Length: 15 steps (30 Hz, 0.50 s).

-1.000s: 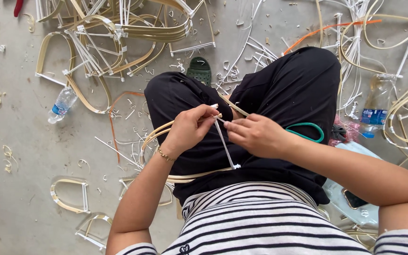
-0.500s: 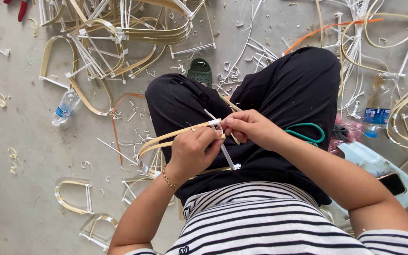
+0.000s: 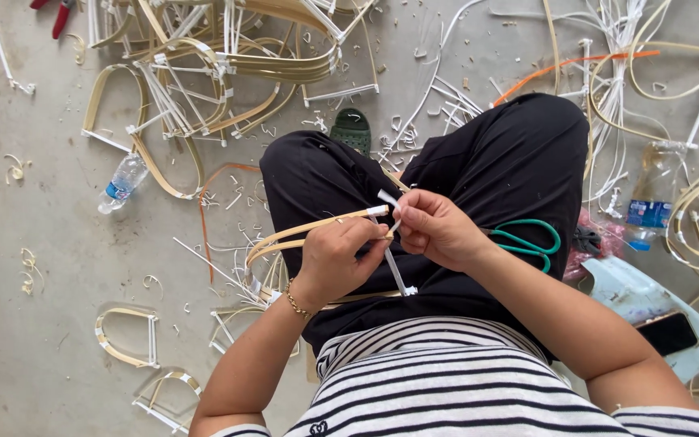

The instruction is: Assembling and securing curved bamboo or wood strips into frames using plastic ties.

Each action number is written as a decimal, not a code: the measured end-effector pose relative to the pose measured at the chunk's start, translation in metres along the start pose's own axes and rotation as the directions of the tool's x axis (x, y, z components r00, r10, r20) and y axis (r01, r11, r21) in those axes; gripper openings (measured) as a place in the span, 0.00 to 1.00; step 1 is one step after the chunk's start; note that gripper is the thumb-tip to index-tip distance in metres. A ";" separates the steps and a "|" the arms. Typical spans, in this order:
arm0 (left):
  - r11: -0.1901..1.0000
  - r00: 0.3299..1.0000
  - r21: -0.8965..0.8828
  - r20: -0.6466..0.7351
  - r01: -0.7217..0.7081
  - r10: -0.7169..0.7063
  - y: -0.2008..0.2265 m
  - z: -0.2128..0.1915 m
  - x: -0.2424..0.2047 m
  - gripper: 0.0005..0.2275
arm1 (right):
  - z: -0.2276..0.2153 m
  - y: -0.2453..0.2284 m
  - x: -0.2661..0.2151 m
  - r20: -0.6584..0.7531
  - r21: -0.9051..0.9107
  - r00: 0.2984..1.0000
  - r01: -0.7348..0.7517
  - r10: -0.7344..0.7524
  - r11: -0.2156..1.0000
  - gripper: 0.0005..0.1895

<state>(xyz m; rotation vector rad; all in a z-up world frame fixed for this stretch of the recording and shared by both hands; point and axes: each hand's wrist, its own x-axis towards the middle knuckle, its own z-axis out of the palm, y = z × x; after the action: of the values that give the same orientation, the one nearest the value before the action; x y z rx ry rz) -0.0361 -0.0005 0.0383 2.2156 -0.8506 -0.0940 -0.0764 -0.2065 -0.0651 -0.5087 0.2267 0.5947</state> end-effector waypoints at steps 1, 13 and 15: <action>1.000 1.000 -0.014 -0.008 -0.011 0.011 0.000 0.000 0.000 0.06 | 0.001 -0.001 0.000 0.023 0.010 0.999 -0.028 0.028 1.000 0.07; 0.980 0.984 -0.124 0.096 0.158 -0.147 -0.001 -0.007 0.005 0.04 | 0.042 -0.055 -0.011 0.018 -0.959 0.999 0.025 -0.027 0.282 0.08; 0.943 0.951 -0.174 0.175 0.285 -0.255 -0.006 -0.012 0.010 0.03 | 0.051 -0.069 -0.014 0.117 -0.993 0.992 0.118 -0.045 0.004 0.07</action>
<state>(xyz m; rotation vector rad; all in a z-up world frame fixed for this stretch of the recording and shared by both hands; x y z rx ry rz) -0.0217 0.0041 0.0445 2.1426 -0.5810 -0.4634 -0.0445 -0.2358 0.0104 -1.9863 -0.3956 0.5716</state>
